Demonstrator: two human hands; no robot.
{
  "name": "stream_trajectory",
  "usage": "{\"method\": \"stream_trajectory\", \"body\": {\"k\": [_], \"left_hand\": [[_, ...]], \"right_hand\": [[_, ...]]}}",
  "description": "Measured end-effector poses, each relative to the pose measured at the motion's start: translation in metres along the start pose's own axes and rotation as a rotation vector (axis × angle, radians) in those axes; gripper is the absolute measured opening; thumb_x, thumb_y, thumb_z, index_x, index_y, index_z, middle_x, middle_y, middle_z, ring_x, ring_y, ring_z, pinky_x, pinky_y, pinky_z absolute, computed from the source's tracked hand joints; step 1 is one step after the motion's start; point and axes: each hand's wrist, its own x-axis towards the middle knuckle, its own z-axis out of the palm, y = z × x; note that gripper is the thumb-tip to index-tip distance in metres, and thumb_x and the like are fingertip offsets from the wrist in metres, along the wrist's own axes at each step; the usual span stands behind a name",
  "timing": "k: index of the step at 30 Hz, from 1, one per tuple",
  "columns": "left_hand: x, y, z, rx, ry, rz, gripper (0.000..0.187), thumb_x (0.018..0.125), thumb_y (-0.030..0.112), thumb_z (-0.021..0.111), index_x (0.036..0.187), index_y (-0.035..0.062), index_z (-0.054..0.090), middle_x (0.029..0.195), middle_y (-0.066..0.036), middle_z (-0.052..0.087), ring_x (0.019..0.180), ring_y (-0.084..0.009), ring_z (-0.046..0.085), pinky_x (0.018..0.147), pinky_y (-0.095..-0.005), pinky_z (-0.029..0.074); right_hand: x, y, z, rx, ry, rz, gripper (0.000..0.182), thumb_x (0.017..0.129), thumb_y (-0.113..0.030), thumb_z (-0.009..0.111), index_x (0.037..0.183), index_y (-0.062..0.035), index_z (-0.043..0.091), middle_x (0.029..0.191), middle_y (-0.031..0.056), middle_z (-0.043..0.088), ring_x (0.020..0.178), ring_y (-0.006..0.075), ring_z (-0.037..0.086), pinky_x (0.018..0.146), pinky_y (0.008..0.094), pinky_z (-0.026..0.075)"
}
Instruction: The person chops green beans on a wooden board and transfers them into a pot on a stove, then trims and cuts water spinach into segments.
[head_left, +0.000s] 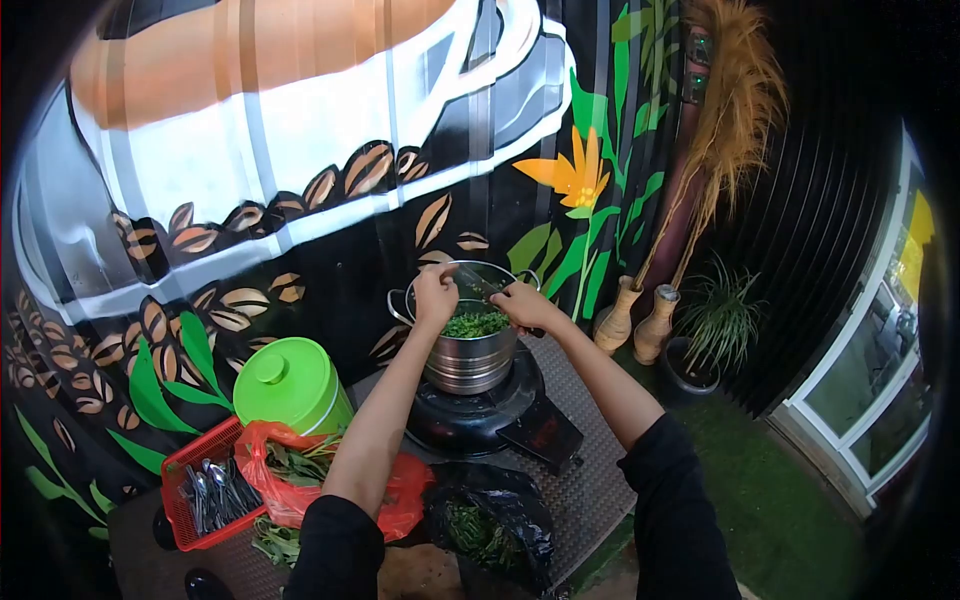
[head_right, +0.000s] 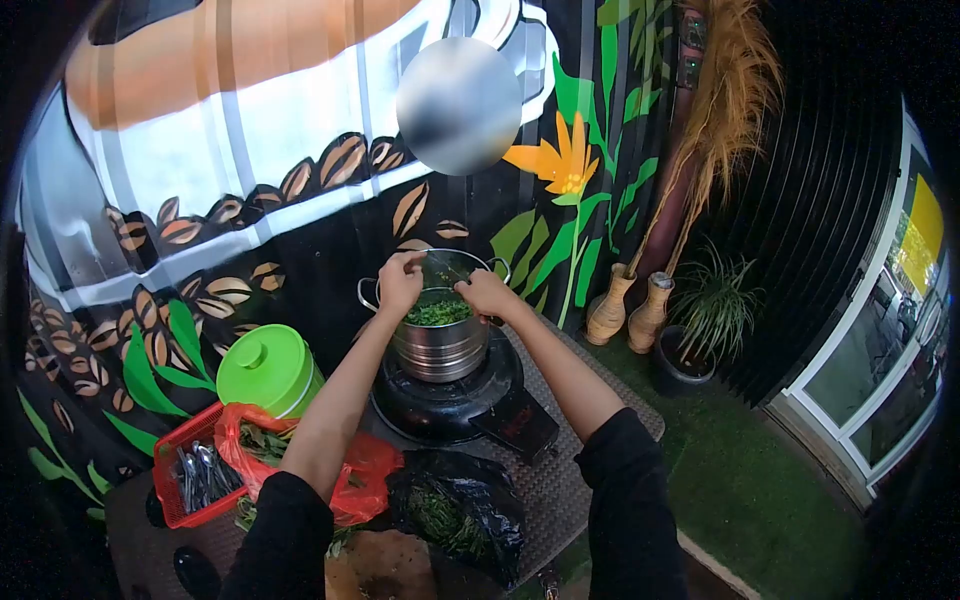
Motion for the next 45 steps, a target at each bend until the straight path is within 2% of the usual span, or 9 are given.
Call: {"method": "stream_trajectory", "body": {"k": [8,11,15,21,25,30,34,39,45], "left_hand": [[-0.031,0.008,0.015,0.06,-0.075,0.521,0.034,0.069,-0.003,0.051,0.1,-0.0029,0.064,0.1,-0.026,0.061,0.092,-0.039,0.06,0.084,-0.0394,0.047],[-0.037,0.01,0.011,0.164,-0.162,0.268,0.021,0.069,0.003,0.059,0.088,-0.0018,0.068,0.074,-0.024,0.063,0.064,-0.0364,0.063,0.066,-0.0381,0.052],[-0.03,0.01,0.006,0.292,-0.268,0.143,0.019,0.068,0.002,0.06,0.085,-0.0004,0.069,0.073,-0.023,0.063,0.066,-0.0354,0.064,0.066,-0.0387,0.052],[-0.007,-0.003,0.018,0.234,0.166,0.162,0.028,0.067,-0.004,0.058,0.092,0.0009,0.069,0.084,-0.019,0.066,0.076,-0.0276,0.066,0.072,-0.0324,0.051],[-0.006,-0.012,0.027,0.114,0.075,0.147,0.023,0.066,-0.003,0.06,0.087,0.0014,0.07,0.08,-0.017,0.067,0.073,-0.0244,0.067,0.07,-0.0303,0.052],[-0.02,0.002,0.01,0.125,-0.433,0.068,0.012,0.062,0.001,0.067,0.073,0.0034,0.071,0.064,-0.013,0.065,0.061,-0.0223,0.066,0.062,-0.0306,0.052],[-0.019,0.008,0.016,-0.025,-0.091,0.106,0.009,0.062,0.002,0.069,0.071,-0.001,0.069,0.061,-0.012,0.065,0.056,-0.0176,0.064,0.056,-0.0266,0.051],[-0.023,0.003,0.021,-0.324,-0.188,-0.153,0.008,0.067,0.002,0.07,0.072,-0.0037,0.068,0.063,-0.014,0.065,0.052,-0.0126,0.062,0.051,-0.0259,0.05],[-0.027,-0.007,0.023,0.228,-0.093,0.133,0.012,0.065,-0.006,0.061,0.065,0.0024,0.069,0.072,-0.022,0.062,0.069,-0.0376,0.062,0.064,-0.0396,0.05]], "right_hand": [[0.005,-0.001,0.0,0.221,-0.052,0.096,0.038,0.086,-0.026,0.051,0.064,0.0055,0.053,0.047,0.0121,0.052,0.035,0.0211,0.052,0.034,0.0354,0.041],[0.01,0.004,0.002,0.261,-0.039,0.107,0.037,0.086,-0.026,0.051,0.064,0.0049,0.052,0.047,0.0116,0.052,0.034,0.0209,0.051,0.033,0.0355,0.04],[0.006,0.0,0.0,0.288,-0.031,0.157,0.036,0.09,-0.028,0.046,0.067,-0.0007,0.052,0.048,0.0039,0.048,0.035,0.0131,0.046,0.035,0.0279,0.037],[0.007,0.004,0.002,0.334,-0.052,0.113,0.036,0.087,-0.027,0.048,0.067,0.0035,0.051,0.047,0.008,0.049,0.033,0.0185,0.049,0.031,0.0329,0.038],[0.005,0.006,0.0,0.364,-0.064,0.115,0.036,0.087,-0.027,0.048,0.068,0.0039,0.051,0.047,0.008,0.049,0.033,0.0184,0.049,0.031,0.0329,0.038],[0.008,0.021,0.002,0.341,-0.021,0.114,0.037,0.087,-0.026,0.048,0.066,0.0036,0.051,0.048,0.0084,0.05,0.034,0.0182,0.049,0.031,0.0327,0.038],[0.002,0.017,0.005,0.33,-0.016,0.118,0.037,0.087,-0.026,0.048,0.065,0.0035,0.051,0.048,0.0083,0.05,0.034,0.018,0.049,0.031,0.0325,0.038],[-0.002,0.01,0.004,0.307,-0.031,0.165,0.035,0.09,-0.029,0.046,0.074,0.0023,0.053,0.047,0.0042,0.047,0.033,0.0135,0.044,0.033,0.0282,0.036],[-0.005,0.011,0.002,0.298,0.017,0.07,0.039,0.086,-0.028,0.049,0.066,0.0055,0.053,0.049,0.0098,0.052,0.036,0.0191,0.052,0.036,0.0333,0.042]]}}
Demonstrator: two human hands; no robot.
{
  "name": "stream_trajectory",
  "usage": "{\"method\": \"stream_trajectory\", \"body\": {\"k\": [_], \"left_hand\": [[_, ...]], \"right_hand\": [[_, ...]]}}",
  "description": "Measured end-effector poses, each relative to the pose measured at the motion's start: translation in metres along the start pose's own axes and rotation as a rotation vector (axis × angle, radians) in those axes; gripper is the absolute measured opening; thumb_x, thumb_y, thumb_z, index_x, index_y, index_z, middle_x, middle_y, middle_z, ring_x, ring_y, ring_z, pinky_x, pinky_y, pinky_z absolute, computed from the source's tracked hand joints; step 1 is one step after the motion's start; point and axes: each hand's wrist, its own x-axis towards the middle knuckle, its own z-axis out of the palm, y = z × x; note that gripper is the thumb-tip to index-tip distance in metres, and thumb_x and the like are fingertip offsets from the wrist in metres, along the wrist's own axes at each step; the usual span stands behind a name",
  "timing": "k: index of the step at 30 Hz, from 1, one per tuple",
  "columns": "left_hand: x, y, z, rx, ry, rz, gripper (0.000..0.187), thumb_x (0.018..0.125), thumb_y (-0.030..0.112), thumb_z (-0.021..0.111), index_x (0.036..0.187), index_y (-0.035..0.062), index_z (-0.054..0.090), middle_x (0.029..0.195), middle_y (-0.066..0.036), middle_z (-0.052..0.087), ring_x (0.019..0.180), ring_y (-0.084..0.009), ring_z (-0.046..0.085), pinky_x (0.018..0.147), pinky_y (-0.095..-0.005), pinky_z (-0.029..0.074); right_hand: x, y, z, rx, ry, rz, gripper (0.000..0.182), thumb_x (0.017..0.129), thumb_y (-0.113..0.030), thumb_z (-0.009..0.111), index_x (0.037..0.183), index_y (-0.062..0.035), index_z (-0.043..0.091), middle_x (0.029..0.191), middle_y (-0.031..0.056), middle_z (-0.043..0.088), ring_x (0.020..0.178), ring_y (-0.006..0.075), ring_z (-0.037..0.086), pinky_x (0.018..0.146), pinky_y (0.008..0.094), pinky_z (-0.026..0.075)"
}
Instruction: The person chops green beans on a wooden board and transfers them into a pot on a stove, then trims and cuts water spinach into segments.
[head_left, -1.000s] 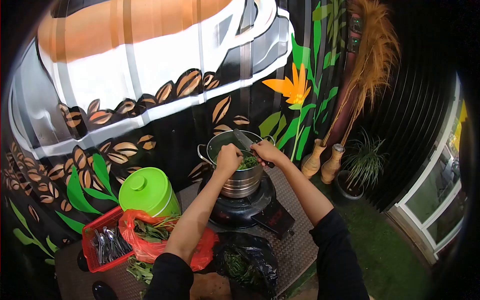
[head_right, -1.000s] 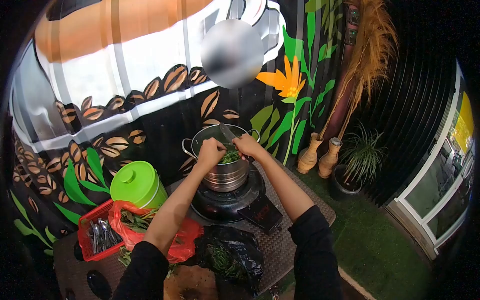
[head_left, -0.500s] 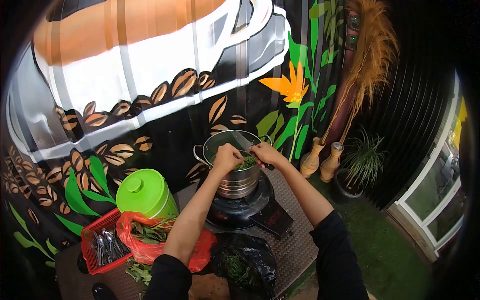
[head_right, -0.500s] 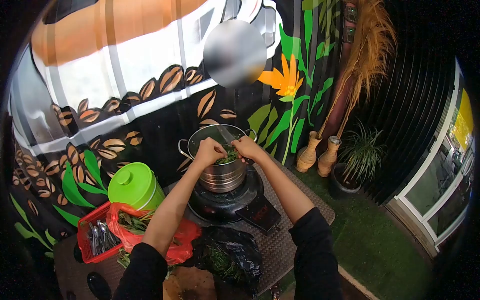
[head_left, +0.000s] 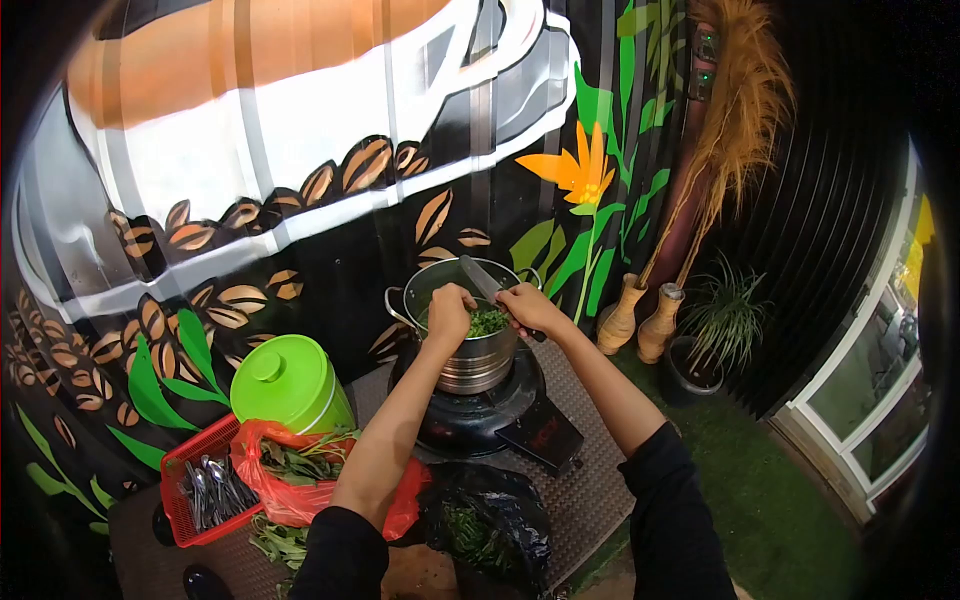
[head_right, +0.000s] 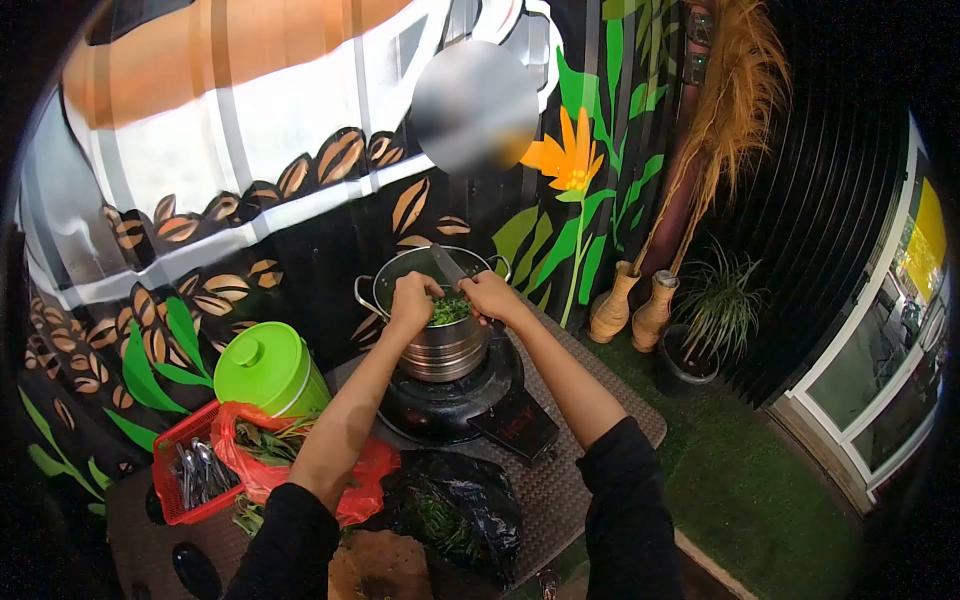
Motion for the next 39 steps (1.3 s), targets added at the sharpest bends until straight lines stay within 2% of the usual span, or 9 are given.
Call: {"method": "stream_trajectory", "body": {"k": [4,6,10,12,15,17,20,27,39], "left_hand": [[0.001,0.035,-0.022,0.041,-0.174,-0.312,0.032,0.059,-0.01,0.056,0.084,0.0054,0.071,0.085,-0.018,0.066,0.086,-0.0319,0.062,0.075,-0.0365,0.049],[-0.004,0.028,-0.021,0.233,0.073,0.09,0.04,0.061,-0.006,0.059,0.098,0.008,0.068,0.103,-0.015,0.062,0.104,-0.0314,0.054,0.086,-0.0408,0.044],[-0.012,0.035,-0.038,0.097,0.107,0.138,0.043,0.062,-0.001,0.063,0.103,0.0084,0.064,0.113,-0.015,0.058,0.112,-0.0323,0.048,0.093,-0.0426,0.04],[-0.023,0.041,-0.054,0.046,0.129,0.151,0.042,0.062,0.0,0.063,0.103,0.0079,0.064,0.114,-0.015,0.058,0.111,-0.0332,0.049,0.094,-0.0423,0.039],[-0.052,0.054,-0.09,0.003,0.179,0.203,0.034,0.067,0.003,0.066,0.101,0.0058,0.065,0.109,-0.016,0.061,0.102,-0.0314,0.057,0.091,-0.0367,0.043],[-0.085,0.067,-0.119,-0.364,0.095,0.051,0.025,0.071,0.005,0.064,0.095,0.0039,0.067,0.095,-0.014,0.066,0.09,-0.0267,0.063,0.083,-0.0327,0.047],[-0.149,0.075,-0.156,-0.62,0.053,-0.067,0.015,0.081,0.001,0.06,0.093,-0.0019,0.066,0.086,-0.008,0.068,0.078,-0.0126,0.064,0.073,-0.0233,0.048],[-0.323,0.039,-0.214,-0.908,-0.31,-0.426,0.021,0.08,0.007,0.065,0.099,-0.0012,0.064,0.086,-0.006,0.066,0.074,-0.0095,0.06,0.068,-0.0218,0.048],[-0.517,-0.042,-0.25,-0.56,-0.509,-0.447,0.02,0.072,0.008,0.07,0.09,-0.0006,0.068,0.08,-0.009,0.068,0.068,-0.013,0.062,0.064,-0.024,0.048]], "right_hand": [[-0.007,-0.002,0.002,-0.151,0.044,-0.038,0.04,0.086,-0.028,0.049,0.066,0.0072,0.053,0.049,0.0136,0.054,0.038,0.023,0.055,0.041,0.0358,0.046],[-0.015,-0.007,0.004,-0.242,0.096,-0.096,0.042,0.086,-0.026,0.048,0.066,0.0098,0.054,0.049,0.0165,0.055,0.038,0.0266,0.056,0.043,0.0372,0.047],[-0.032,-0.012,0.007,-0.314,0.11,-0.064,0.04,0.086,-0.026,0.049,0.071,0.0099,0.055,0.056,0.0206,0.057,0.05,0.0327,0.06,0.052,0.0408,0.049],[-0.038,-0.008,0.02,-0.513,0.479,-0.321,0.038,0.087,-0.027,0.05,0.079,0.0087,0.056,0.067,0.0248,0.06,0.066,0.0381,0.061,0.063,0.0441,0.048],[-0.074,-0.018,0.033,-0.236,0.372,-0.252,0.036,0.087,-0.028,0.05,0.083,0.0067,0.055,0.077,0.0278,0.06,0.08,0.0426,0.058,0.071,0.0474,0.044],[-0.111,-0.022,0.054,-0.226,0.415,-0.297,0.034,0.089,-0.028,0.049,0.079,0.0047,0.054,0.064,0.0216,0.059,0.06,0.0343,0.06,0.056,0.0419,0.045],[-0.19,-0.043,0.092,0.299,0.208,-0.193,0.032,0.095,-0.027,0.043,0.076,-0.0015,0.049,0.043,0.0025,0.041,0.031,0.0097,0.038,0.034,0.0252,0.03],[-0.361,-0.015,0.196,0.282,-0.023,-0.014,0.025,0.096,-0.023,0.041,0.088,-0.0013,0.049,0.051,0.0012,0.043,0.041,0.0069,0.04,0.041,0.0235,0.032],[-0.518,0.072,0.394,0.097,0.45,0.232,0.017,0.09,-0.019,0.053,0.094,-0.0023,0.053,0.052,0.0026,0.049,0.04,0.0102,0.044,0.039,0.0276,0.032]]}}
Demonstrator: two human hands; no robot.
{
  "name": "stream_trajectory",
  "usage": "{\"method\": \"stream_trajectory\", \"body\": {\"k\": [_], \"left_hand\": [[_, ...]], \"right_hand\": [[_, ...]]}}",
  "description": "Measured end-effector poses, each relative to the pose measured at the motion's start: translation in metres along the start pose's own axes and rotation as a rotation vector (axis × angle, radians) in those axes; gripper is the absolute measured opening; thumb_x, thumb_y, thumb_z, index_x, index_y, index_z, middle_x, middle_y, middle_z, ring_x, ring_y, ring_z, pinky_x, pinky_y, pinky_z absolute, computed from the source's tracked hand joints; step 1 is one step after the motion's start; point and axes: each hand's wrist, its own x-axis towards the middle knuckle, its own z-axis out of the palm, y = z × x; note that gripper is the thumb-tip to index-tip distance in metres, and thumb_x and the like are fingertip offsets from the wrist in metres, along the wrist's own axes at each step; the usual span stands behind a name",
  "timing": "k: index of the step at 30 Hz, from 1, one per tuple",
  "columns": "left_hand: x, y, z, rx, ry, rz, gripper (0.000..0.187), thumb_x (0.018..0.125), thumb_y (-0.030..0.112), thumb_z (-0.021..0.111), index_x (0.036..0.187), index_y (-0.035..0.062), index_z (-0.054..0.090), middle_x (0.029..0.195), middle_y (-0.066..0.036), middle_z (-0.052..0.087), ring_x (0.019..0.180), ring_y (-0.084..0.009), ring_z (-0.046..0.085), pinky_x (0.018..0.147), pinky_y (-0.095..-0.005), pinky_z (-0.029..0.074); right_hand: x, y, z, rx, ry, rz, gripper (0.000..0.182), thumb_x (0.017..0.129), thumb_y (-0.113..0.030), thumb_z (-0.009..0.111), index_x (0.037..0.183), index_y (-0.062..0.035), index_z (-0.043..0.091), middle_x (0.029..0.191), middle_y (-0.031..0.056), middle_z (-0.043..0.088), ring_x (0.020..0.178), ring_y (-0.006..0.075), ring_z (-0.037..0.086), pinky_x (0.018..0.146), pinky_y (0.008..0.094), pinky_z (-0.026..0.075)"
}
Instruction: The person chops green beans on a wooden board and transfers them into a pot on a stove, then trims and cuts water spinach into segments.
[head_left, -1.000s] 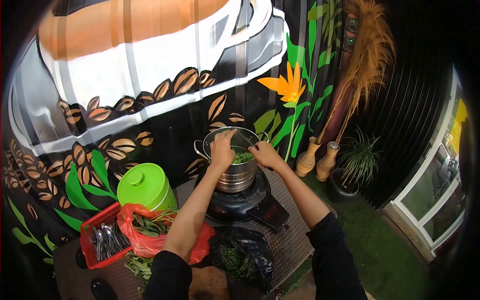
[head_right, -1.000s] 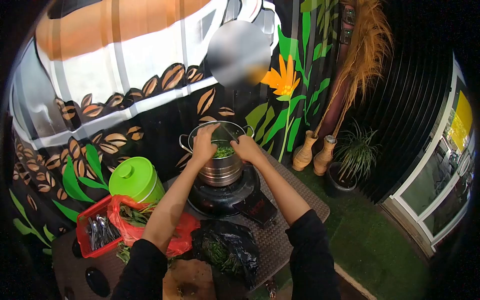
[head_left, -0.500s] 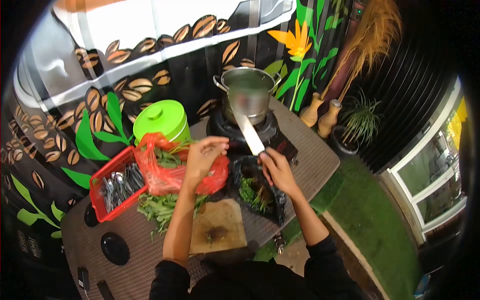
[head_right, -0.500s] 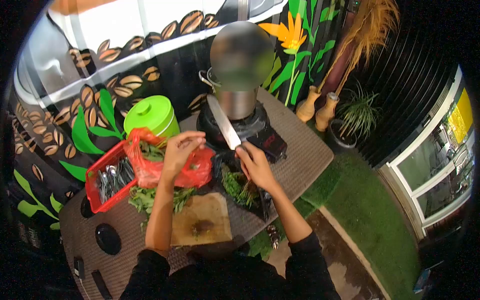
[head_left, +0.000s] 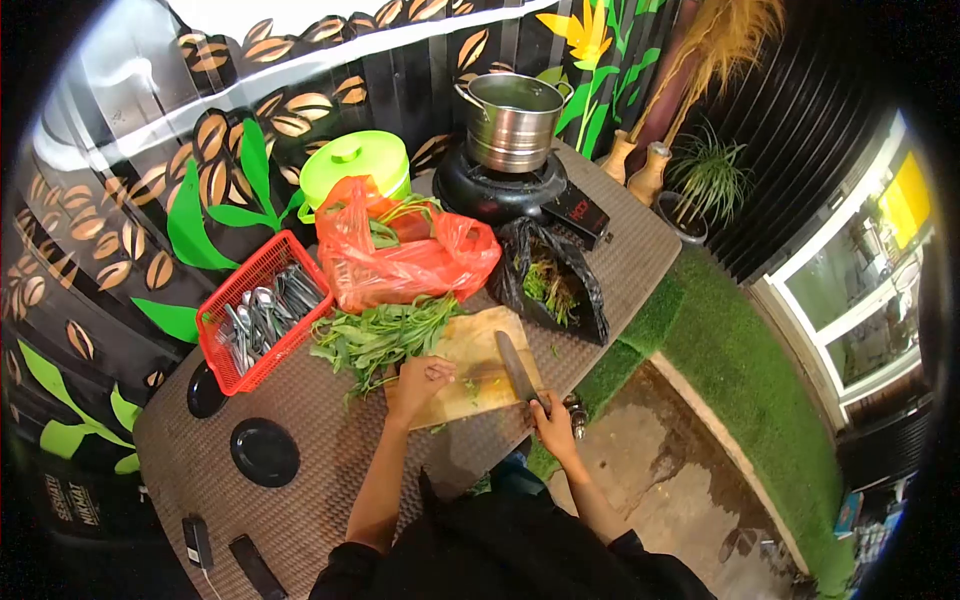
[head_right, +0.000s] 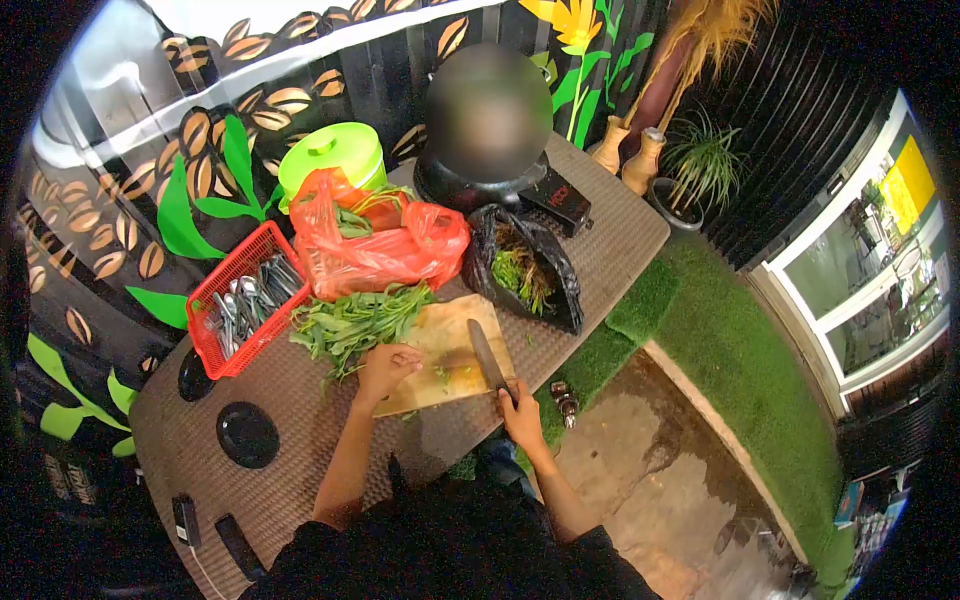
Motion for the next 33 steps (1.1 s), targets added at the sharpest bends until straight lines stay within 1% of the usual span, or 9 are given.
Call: {"method": "stream_trajectory", "body": {"k": [4,7,11,16,20,25,28,31,33], "left_hand": [[-0.017,0.0,-0.003,0.074,0.023,-0.02,0.019,0.073,0.003,0.067,0.091,-0.0016,0.067,0.082,-0.009,0.068,0.071,-0.0124,0.063,0.065,-0.0251,0.049],[-0.02,-0.001,-0.006,0.106,0.127,-0.017,0.018,0.073,0.002,0.066,0.091,-0.0018,0.067,0.082,-0.009,0.068,0.071,-0.0121,0.063,0.065,-0.0249,0.049],[-0.022,-0.002,-0.014,0.014,0.119,0.057,0.017,0.073,0.002,0.067,0.09,-0.0015,0.067,0.081,-0.009,0.068,0.072,-0.0118,0.063,0.067,-0.0245,0.05],[-0.017,-0.011,-0.011,-0.019,0.056,0.02,0.019,0.073,0.002,0.069,0.092,-0.0005,0.067,0.083,-0.009,0.068,0.074,-0.0123,0.064,0.068,-0.0248,0.05],[-0.01,-0.028,0.001,-0.051,0.044,0.031,0.025,0.072,0.005,0.071,0.095,-0.0012,0.066,0.083,-0.008,0.067,0.075,-0.0122,0.063,0.067,-0.0241,0.05],[0.003,-0.033,0.018,0.481,0.153,0.174,0.037,0.071,0.0,0.063,0.108,-0.0032,0.059,0.102,-0.022,0.057,0.099,-0.0311,0.055,0.087,-0.0372,0.044],[0.019,-0.031,0.024,0.58,0.113,0.107,0.042,0.071,0.001,0.061,0.112,-0.0028,0.056,0.11,-0.023,0.052,0.108,-0.0348,0.047,0.094,-0.039,0.038],[0.023,-0.03,0.028,0.63,0.161,0.276,0.036,0.071,0.0,0.06,0.107,-0.0011,0.06,0.104,-0.021,0.057,0.099,-0.0319,0.055,0.086,-0.0366,0.045],[0.025,-0.021,0.026,0.438,-0.014,0.14,0.032,0.071,-0.001,0.06,0.104,0.0001,0.062,0.1,-0.019,0.059,0.092,-0.0302,0.057,0.081,-0.035,0.047]], "right_hand": [[-0.035,-0.023,0.009,-0.049,-0.063,0.002,0.019,0.089,-0.019,0.055,0.099,-0.004,0.053,0.054,0.0072,0.052,0.043,0.0121,0.045,0.042,0.0288,0.033],[-0.05,-0.046,0.025,-0.187,-0.195,0.028,0.028,0.087,-0.025,0.056,0.106,-0.0055,0.052,0.071,0.0192,0.062,0.069,0.0369,0.062,0.061,0.0404,0.047],[-0.047,-0.031,0.039,-0.376,-0.134,-0.103,0.028,0.086,-0.026,0.056,0.106,-0.0063,0.053,0.065,0.0184,0.059,0.06,0.0337,0.06,0.054,0.0408,0.044],[-0.016,-0.036,0.026,-0.524,-0.062,-0.074,0.028,0.085,-0.028,0.057,0.104,-0.008,0.053,0.073,0.0211,0.062,0.069,0.0385,0.061,0.06,0.0445,0.047],[0.004,-0.032,0.017,-0.324,0.059,-0.114,0.021,0.086,-0.021,0.056,0.101,-0.0077,0.051,0.072,0.021,0.061,0.069,0.0396,0.06,0.058,0.0454,0.045],[0.03,-0.013,0.005,-0.409,0.218,-0.062,0.021,0.086,-0.02,0.056,0.096,-0.0035,0.048,0.078,0.0249,0.061,0.074,0.0427,0.059,0.063,0.0487,0.045],[0.033,-0.001,0.01,-0.432,0.216,0.031,0.021,0.086,-0.021,0.055,0.096,-0.003,0.049,0.079,0.0252,0.061,0.077,0.0437,0.059,0.065,0.0489,0.045],[0.027,0.004,0.024,-0.408,0.153,-0.021,0.023,0.086,-0.022,0.055,0.096,-0.0019,0.051,0.079,0.0256,0.06,0.078,0.0436,0.058,0.066,0.0486,0.045],[0.018,-0.003,0.03,-0.383,0.079,-0.041,0.024,0.086,-0.022,0.055,0.097,-0.0012,0.052,0.078,0.0254,0.06,0.077,0.0434,0.058,0.066,0.048,0.045]]}}
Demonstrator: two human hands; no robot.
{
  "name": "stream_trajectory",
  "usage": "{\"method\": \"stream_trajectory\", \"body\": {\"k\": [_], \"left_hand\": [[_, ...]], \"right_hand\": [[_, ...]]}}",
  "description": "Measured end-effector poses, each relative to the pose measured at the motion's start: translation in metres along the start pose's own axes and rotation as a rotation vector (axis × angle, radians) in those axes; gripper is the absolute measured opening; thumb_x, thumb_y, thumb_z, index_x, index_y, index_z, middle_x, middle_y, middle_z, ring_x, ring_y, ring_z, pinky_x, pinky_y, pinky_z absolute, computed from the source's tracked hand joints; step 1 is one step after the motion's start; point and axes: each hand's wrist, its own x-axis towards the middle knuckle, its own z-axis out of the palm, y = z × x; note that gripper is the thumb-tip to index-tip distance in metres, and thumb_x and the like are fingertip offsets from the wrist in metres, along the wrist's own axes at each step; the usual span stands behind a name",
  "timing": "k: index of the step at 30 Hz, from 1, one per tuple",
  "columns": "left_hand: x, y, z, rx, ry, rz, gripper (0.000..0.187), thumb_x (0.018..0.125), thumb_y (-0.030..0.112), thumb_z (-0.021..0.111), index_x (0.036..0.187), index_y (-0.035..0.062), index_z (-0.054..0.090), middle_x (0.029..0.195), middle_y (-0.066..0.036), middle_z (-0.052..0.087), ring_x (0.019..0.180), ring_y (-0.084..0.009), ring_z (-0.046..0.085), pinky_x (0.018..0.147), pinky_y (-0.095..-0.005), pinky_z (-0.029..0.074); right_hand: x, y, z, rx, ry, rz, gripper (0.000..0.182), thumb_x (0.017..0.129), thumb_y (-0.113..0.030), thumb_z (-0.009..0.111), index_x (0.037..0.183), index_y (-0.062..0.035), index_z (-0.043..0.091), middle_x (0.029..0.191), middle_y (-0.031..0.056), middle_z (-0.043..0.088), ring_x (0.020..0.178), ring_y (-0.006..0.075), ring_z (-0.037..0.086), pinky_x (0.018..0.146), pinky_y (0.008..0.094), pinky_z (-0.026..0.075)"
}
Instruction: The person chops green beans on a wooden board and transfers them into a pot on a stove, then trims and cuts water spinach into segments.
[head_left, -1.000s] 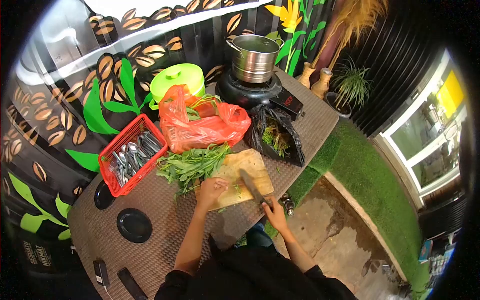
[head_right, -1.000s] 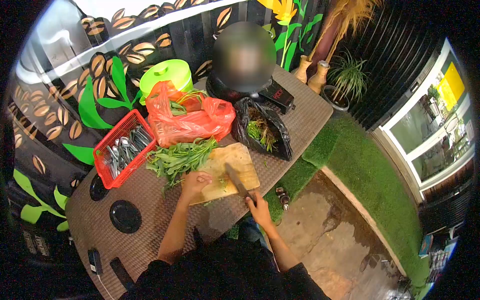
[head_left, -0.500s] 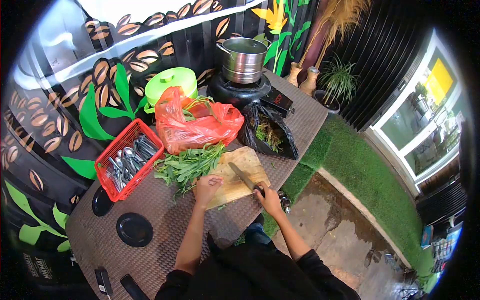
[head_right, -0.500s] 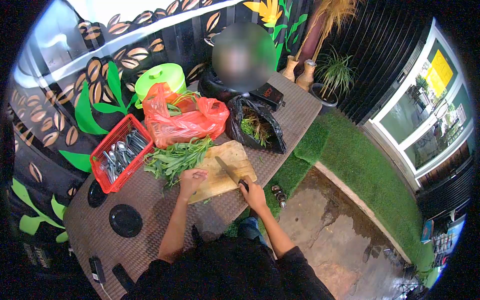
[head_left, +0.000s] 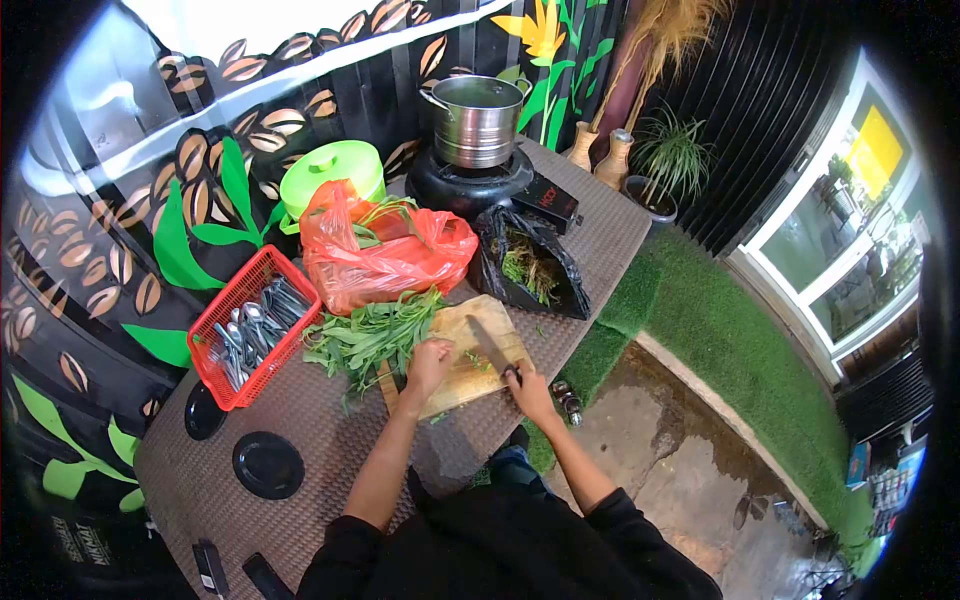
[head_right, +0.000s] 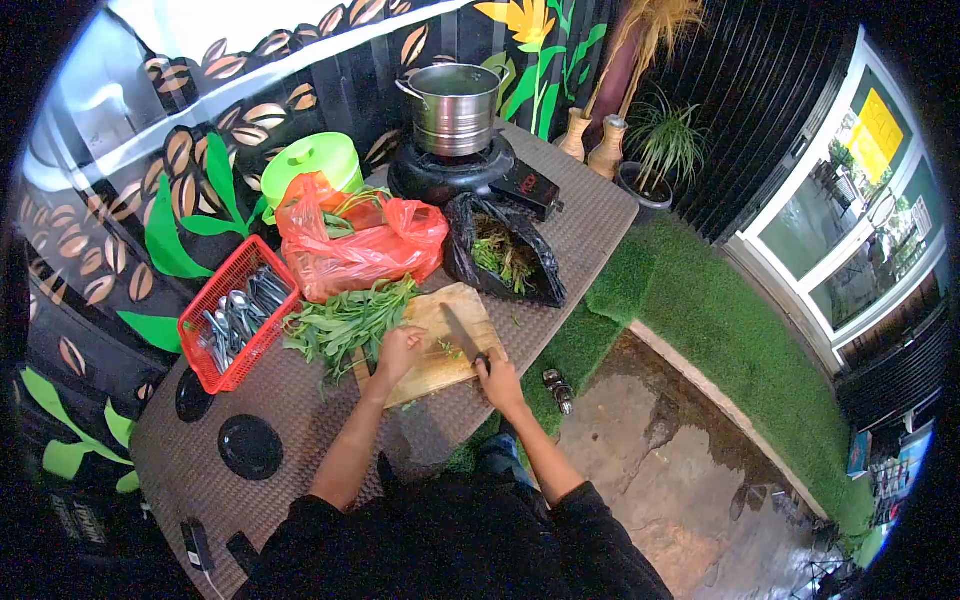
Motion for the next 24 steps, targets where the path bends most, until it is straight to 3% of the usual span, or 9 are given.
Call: {"method": "stream_trajectory", "body": {"k": [1,5,8,10,13,18,21,22,24], "left_hand": [[0.0,0.002,-0.001,-0.207,-0.181,-0.095,0.029,0.071,-0.002,0.059,0.1,0.0012,0.064,0.096,-0.018,0.061,0.086,-0.0285,0.06,0.076,-0.0335,0.05],[-0.006,-0.001,0.0,-0.366,-0.154,-0.042,0.023,0.071,-0.002,0.06,0.093,0.0031,0.067,0.089,-0.017,0.063,0.074,-0.0252,0.062,0.067,-0.0305,0.052],[-0.007,-0.006,-0.004,-0.23,0.038,-0.027,0.029,0.071,-0.002,0.059,0.1,0.0002,0.064,0.1,-0.018,0.061,0.088,-0.0285,0.06,0.079,-0.0325,0.049],[-0.006,-0.008,-0.004,0.239,0.216,0.121,0.037,0.071,-0.005,0.056,0.108,-0.0032,0.058,0.11,-0.018,0.056,0.102,-0.0305,0.051,0.091,-0.0366,0.042],[0.001,-0.018,0.002,0.255,0.161,0.145,0.041,0.07,-0.005,0.053,0.111,-0.005,0.054,0.117,-0.02,0.05,0.112,-0.037,0.04,0.099,-0.04,0.033],[0.011,-0.001,-0.005,0.176,0.045,0.204,0.036,0.075,-0.006,0.048,0.11,-0.0057,0.056,0.116,-0.018,0.051,0.11,-0.0335,0.043,0.096,-0.0376,0.038],[0.019,-0.006,-0.002,0.146,0.0,0.28,0.029,0.075,-0.004,0.051,0.102,-0.0048,0.06,0.109,-0.017,0.054,0.106,-0.0329,0.046,0.094,-0.0376,0.039],[0.022,-0.009,-0.001,0.122,-0.008,0.31,0.023,0.075,-0.003,0.052,0.096,-0.0039,0.063,0.104,-0.017,0.056,0.104,-0.0325,0.048,0.092,-0.0377,0.039],[0.025,-0.012,0.002,0.115,-0.027,0.3,0.018,0.075,-0.002,0.054,0.09,-0.0027,0.065,0.097,-0.017,0.058,0.098,-0.0325,0.051,0.09,-0.0379,0.041]], "right_hand": [[-0.005,-0.005,-0.002,0.028,-0.068,-0.033,0.024,0.087,-0.023,0.054,0.097,-0.0005,0.052,0.077,0.0253,0.06,0.077,0.0432,0.058,0.066,0.0474,0.045],[-0.022,-0.006,-0.006,0.155,-0.003,0.066,0.025,0.087,-0.022,0.053,0.097,0.001,0.051,0.077,0.0249,0.06,0.075,0.0436,0.058,0.065,0.0441,0.046],[-0.035,0.0,0.0,0.151,0.101,0.136,0.023,0.087,-0.02,0.052,0.097,0.0018,0.05,0.078,0.0264,0.059,0.076,0.0446,0.058,0.065,0.0455,0.046],[-0.044,-0.008,0.004,0.132,0.088,0.134,0.023,0.088,-0.018,0.051,0.098,0.0023,0.048,0.08,0.0279,0.059,0.075,0.0458,0.058,0.063,0.0485,0.046],[-0.055,-0.016,0.029,0.123,0.118,0.129,0.021,0.089,-0.016,0.049,0.096,0.0028,0.045,0.077,0.0304,0.058,0.073,0.0485,0.057,0.061,0.0523,0.046],[-0.063,-0.015,0.071,0.275,0.058,0.217,0.019,0.093,-0.017,0.045,0.1,0.0,0.04,0.048,0.0114,0.05,0.034,0.0201,0.052,0.031,0.0348,0.041],[-0.06,-0.063,0.045,0.451,-0.081,0.436,0.019,0.092,-0.016,0.045,0.098,-0.0003,0.036,0.053,0.0144,0.054,0.039,0.0269,0.055,0.034,0.0402,0.043],[-0.059,-0.063,0.051,0.5,-0.054,0.398,0.017,0.094,-0.016,0.043,0.095,-0.0007,0.035,0.049,0.0078,0.05,0.033,0.0179,0.05,0.028,0.0327,0.04],[-0.056,-0.069,0.055,0.5,-0.047,0.412,0.018,0.094,-0.016,0.043,0.096,0.0,0.035,0.05,0.0089,0.051,0.034,0.019,0.051,0.029,0.0332,0.04]]}}
